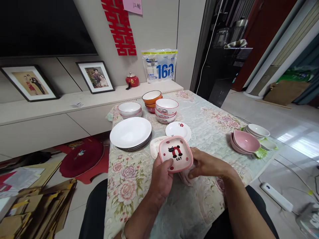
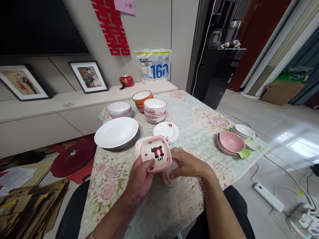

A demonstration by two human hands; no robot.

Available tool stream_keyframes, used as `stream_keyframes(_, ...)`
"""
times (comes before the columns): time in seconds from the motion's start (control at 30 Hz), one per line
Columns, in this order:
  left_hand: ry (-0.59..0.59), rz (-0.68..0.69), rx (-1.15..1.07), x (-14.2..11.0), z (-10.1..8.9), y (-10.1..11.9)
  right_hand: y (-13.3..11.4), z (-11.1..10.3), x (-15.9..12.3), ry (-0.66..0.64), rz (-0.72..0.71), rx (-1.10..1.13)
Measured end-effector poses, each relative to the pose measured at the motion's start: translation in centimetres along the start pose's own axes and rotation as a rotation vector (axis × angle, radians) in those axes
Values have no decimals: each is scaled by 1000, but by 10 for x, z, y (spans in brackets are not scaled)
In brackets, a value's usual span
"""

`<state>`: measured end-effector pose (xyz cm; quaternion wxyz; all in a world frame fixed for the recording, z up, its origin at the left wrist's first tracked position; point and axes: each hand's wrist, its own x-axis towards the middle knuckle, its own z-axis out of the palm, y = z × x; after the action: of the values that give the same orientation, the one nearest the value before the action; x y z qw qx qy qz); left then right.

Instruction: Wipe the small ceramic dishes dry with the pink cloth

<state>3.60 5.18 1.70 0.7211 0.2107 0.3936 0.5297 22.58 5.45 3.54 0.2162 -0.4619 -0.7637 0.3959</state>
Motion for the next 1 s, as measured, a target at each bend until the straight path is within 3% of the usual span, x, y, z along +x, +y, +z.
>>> stream_keyframes(0.13, -58, -3, 7, -1, 2, -1, 2, 21, 12, 64, 101, -50)
stream_keyframes(0.27, -104, -30, 51, -5, 5, -1, 10, 4, 0, 154, 141, 2)
stream_keyframes(0.37, -114, -17, 107, -7, 5, -2, 15, -20, -19, 449, 319, 17)
stream_keyframes(0.5, -179, -47, 167, -10, 4, -7, 9, -37, -40, 717, 303, 177)
stream_keyframes(0.6, -239, -135, 176, -12, 4, -11, -3, -36, -43, 663, 257, 194)
stream_keyframes(0.73, -301, -258, 156, -12, 3, -15, -16, -25, -34, 440, 258, -105)
stream_keyframes(0.83, -293, -247, 157, -11, 2, -15, -21, -13, -23, 322, 295, -353)
stream_keyframes(1.0, -327, -203, 194, -10, 3, -14, -27, 11, -2, 256, 410, -601)
